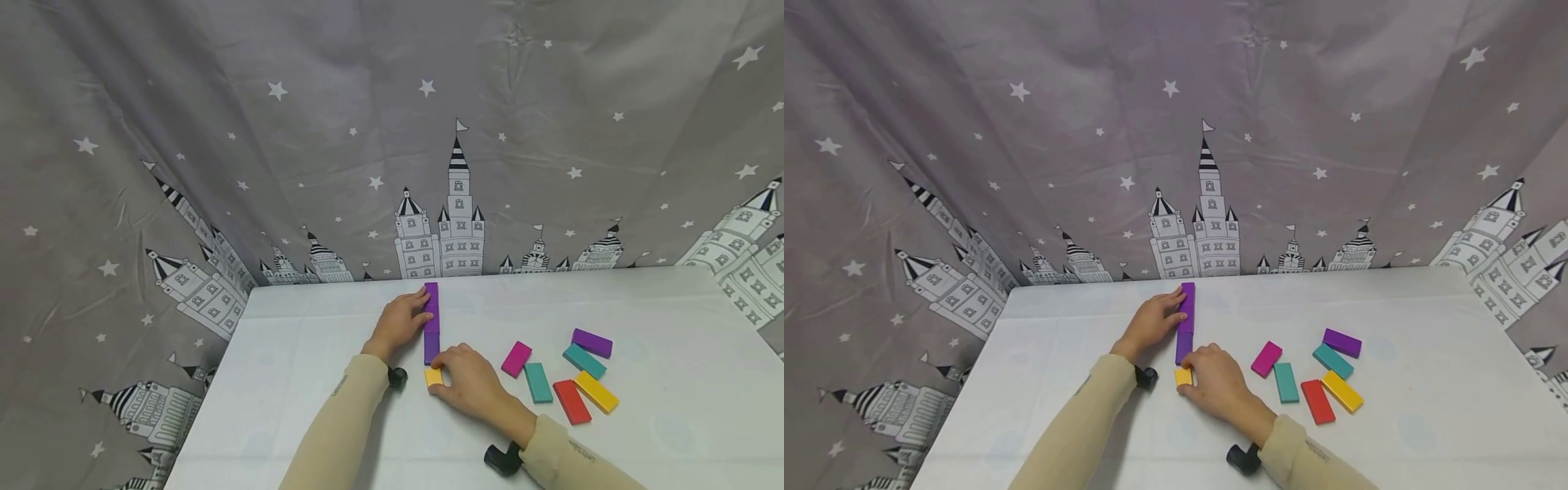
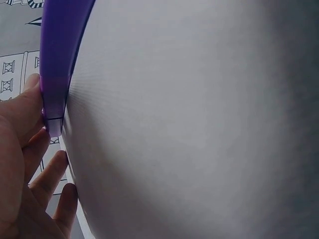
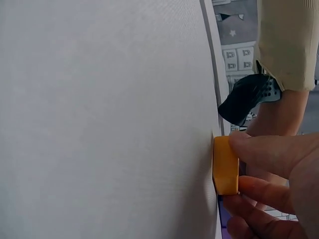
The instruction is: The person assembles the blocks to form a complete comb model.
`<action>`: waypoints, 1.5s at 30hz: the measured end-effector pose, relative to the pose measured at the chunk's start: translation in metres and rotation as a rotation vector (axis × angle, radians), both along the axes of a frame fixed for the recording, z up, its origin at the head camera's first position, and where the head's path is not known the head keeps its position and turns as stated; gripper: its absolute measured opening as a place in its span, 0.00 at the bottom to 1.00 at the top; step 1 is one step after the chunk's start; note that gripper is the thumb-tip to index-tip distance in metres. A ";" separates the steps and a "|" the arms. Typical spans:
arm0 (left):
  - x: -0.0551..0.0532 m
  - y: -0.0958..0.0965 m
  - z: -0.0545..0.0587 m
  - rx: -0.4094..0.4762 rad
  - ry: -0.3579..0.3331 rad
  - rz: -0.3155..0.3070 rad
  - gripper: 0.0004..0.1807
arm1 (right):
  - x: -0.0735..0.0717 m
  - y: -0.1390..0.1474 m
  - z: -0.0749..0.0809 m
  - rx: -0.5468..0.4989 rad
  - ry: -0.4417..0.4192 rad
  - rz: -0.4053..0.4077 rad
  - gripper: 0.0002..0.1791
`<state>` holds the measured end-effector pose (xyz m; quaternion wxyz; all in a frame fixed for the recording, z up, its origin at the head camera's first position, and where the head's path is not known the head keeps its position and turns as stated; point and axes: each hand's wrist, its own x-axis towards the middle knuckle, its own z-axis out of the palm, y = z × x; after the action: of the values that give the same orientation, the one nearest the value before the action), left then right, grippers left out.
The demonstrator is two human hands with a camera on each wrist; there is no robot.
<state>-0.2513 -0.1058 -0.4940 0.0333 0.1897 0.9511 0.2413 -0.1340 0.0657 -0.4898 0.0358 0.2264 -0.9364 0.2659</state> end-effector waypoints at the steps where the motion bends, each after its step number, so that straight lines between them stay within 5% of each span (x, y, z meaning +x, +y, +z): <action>1: 0.000 0.000 0.000 0.000 0.000 0.001 0.30 | 0.000 0.000 0.000 0.002 -0.003 -0.004 0.19; 8: -0.001 -0.001 0.000 -0.003 0.005 -0.004 0.29 | 0.008 0.006 0.000 -0.055 -0.026 -0.029 0.18; 21: 0.000 -0.003 0.001 0.021 0.009 -0.016 0.29 | 0.018 0.006 0.006 0.082 0.093 0.052 0.12; 45: 0.006 -0.005 0.001 0.005 -0.020 -0.019 0.30 | 0.017 -0.016 0.004 0.065 0.051 -0.129 0.09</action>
<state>-0.2449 -0.1112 -0.4933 0.0448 0.1964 0.9483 0.2452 -0.1165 0.0495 -0.4854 0.0694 0.1731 -0.9560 0.2264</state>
